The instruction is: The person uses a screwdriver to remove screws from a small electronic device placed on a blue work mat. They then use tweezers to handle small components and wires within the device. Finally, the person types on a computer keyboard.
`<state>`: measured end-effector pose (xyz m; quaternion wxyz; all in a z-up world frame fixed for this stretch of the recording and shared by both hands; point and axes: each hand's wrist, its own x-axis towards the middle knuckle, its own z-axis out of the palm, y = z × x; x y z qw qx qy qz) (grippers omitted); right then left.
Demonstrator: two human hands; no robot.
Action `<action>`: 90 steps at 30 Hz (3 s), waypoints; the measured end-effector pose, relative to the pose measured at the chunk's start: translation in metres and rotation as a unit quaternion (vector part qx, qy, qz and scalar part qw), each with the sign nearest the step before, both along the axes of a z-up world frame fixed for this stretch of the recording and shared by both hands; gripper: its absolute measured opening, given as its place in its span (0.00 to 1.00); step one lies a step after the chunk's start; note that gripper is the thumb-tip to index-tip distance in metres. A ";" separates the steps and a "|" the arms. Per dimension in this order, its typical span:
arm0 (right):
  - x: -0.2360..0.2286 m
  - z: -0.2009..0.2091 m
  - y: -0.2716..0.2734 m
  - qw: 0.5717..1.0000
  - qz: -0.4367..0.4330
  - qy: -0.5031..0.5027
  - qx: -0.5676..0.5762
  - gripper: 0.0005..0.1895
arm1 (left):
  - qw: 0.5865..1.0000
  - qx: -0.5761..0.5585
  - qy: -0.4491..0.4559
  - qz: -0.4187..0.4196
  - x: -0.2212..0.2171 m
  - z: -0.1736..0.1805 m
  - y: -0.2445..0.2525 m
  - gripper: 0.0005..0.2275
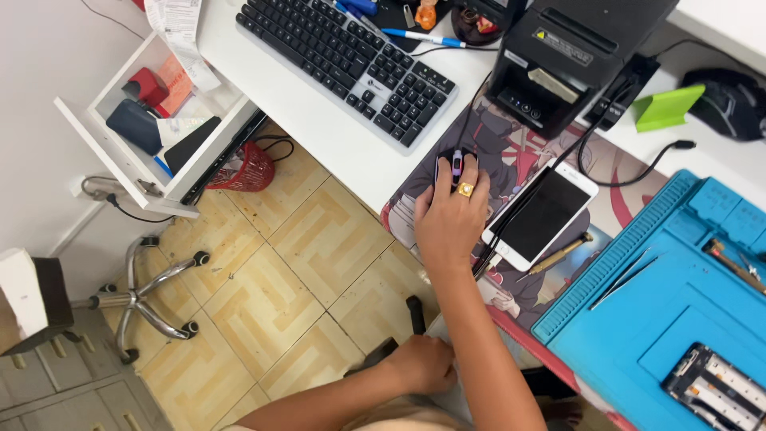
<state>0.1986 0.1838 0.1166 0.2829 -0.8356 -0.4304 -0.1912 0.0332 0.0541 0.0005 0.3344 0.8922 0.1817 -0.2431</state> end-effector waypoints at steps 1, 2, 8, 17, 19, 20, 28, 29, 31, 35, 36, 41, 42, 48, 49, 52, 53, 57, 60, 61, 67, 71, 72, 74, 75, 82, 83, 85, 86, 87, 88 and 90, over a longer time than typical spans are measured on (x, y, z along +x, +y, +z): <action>0.001 0.001 -0.001 1.000 -0.009 0.008 -0.002 0.22 | 1.000 -0.002 0.008 -0.009 -0.010 -0.004 0.008 0.13; 0.000 0.001 -0.003 1.000 0.000 0.001 -0.001 0.23 | 0.999 0.016 -0.025 -0.023 -0.021 -0.008 0.015 0.12; 0.000 -0.014 -0.001 0.999 -0.003 -0.044 0.017 0.25 | 0.994 -0.052 -0.089 -0.026 -0.057 0.033 0.088 0.13; -0.007 -0.013 -0.002 0.998 -0.003 -0.063 0.025 0.24 | 0.991 -0.093 -0.101 -0.005 -0.150 0.045 0.146 0.06; -0.008 -0.011 0.000 0.998 -0.002 -0.066 0.024 0.23 | 0.985 -0.100 -0.138 0.000 -0.161 0.052 0.158 0.03; -0.009 -0.011 0.001 0.997 -0.004 -0.078 0.018 0.24 | 0.974 -0.110 -0.196 0.017 -0.164 0.056 0.165 0.03; -0.012 -0.003 0.006 0.990 0.017 -0.137 0.006 0.26 | 0.811 0.170 -0.557 0.058 -0.114 0.110 0.397 0.05; -0.024 0.008 0.009 0.988 0.020 -0.154 0.007 0.22 | 0.800 0.208 -0.557 0.083 -0.103 0.123 0.434 0.05; -0.044 0.020 0.024 0.985 0.020 -0.170 0.006 0.18 | 0.789 0.243 -0.555 0.105 -0.087 0.141 0.495 0.07; -0.069 0.020 0.094 0.994 0.024 -0.102 -0.007 0.19 | 0.752 0.309 -0.578 0.071 -0.049 0.146 0.580 0.11; -0.075 0.017 0.115 0.996 0.041 -0.076 0.008 0.18 | 0.753 0.318 -0.570 0.081 -0.041 0.139 0.595 0.11; -0.089 -0.001 0.225 0.995 0.058 -0.075 -0.016 0.23 | 0.744 0.316 -0.584 0.081 -0.021 0.138 0.618 0.10; -0.093 -0.006 0.245 0.996 0.060 -0.066 -0.022 0.22 | 0.746 0.313 -0.583 0.077 -0.022 0.136 0.622 0.10; -0.090 -0.013 0.334 0.998 0.043 -0.046 -0.026 0.21 | 0.744 0.288 -0.597 0.084 -0.021 0.138 0.634 0.11; -0.091 -0.014 0.340 0.998 0.041 -0.045 -0.028 0.21 | 0.745 0.286 -0.597 0.084 -0.021 0.140 0.634 0.11; -0.089 -0.016 0.349 0.997 0.059 -0.052 -0.027 0.15 | 0.749 0.271 -0.600 0.083 -0.021 0.143 0.631 0.12; -0.090 -0.016 0.351 0.996 0.063 -0.052 -0.023 0.10 | 0.757 0.269 -0.589 0.084 -0.023 0.144 0.631 0.11; -0.092 -0.004 0.348 0.995 -0.018 -0.086 -0.038 0.19 | 0.772 0.273 -0.570 0.072 -0.026 0.146 0.630 0.14; -0.085 -0.018 0.348 0.982 -0.121 -0.095 -0.107 0.29 | 0.772 0.286 -0.563 0.064 -0.024 0.138 0.635 0.13; -0.085 -0.016 0.346 0.982 -0.121 -0.095 -0.107 0.29 | 0.772 0.287 -0.563 0.064 -0.024 0.139 0.634 0.13; -0.082 -0.012 0.346 0.986 -0.113 -0.080 -0.088 0.27 | 0.777 0.303 -0.550 0.046 -0.024 0.142 0.631 0.13; -0.083 -0.012 0.354 0.986 -0.122 -0.074 -0.081 0.26 | 0.752 0.307 -0.576 0.091 -0.023 0.139 0.633 0.09; -0.083 -0.015 0.356 0.985 -0.127 -0.064 -0.095 0.28 | 0.752 0.305 -0.575 0.109 -0.022 0.135 0.635 0.10; -0.085 -0.014 0.356 0.987 -0.119 -0.055 -0.097 0.30 | 0.753 0.302 -0.574 0.109 -0.024 0.137 0.634 0.09; -0.084 -0.014 0.355 0.987 -0.114 -0.046 -0.100 0.33 | 0.755 0.298 -0.574 0.108 -0.023 0.138 0.633 0.10; -0.085 -0.015 0.353 0.990 -0.096 -0.059 -0.081 0.26 | 0.744 0.271 -0.603 0.102 -0.025 0.143 0.631 0.03; -0.086 -0.015 0.353 0.991 -0.089 -0.068 -0.074 0.25 | 0.741 0.277 -0.602 0.105 -0.024 0.141 0.632 0.04; -0.086 -0.015 0.353 0.991 -0.081 -0.076 -0.067 0.24 | 0.739 0.283 -0.602 0.108 -0.024 0.140 0.633 0.04; -0.086 -0.014 0.353 0.992 -0.076 -0.069 -0.068 0.23 | 0.748 0.283 -0.591 0.104 -0.025 0.140 0.632 0.06; -0.086 -0.013 0.354 0.993 -0.071 -0.061 -0.068 0.23 | 0.757 0.283 -0.580 0.100 -0.025 0.142 0.632 0.08; -0.085 -0.015 0.356 0.993 -0.071 -0.061 -0.067 0.23 | 0.757 0.284 -0.580 0.100 -0.025 0.140 0.634 0.08; -0.083 -0.019 0.357 0.993 -0.072 -0.079 -0.053 0.21 | 0.760 0.322 -0.557 0.090 -0.023 0.135 0.636 0.08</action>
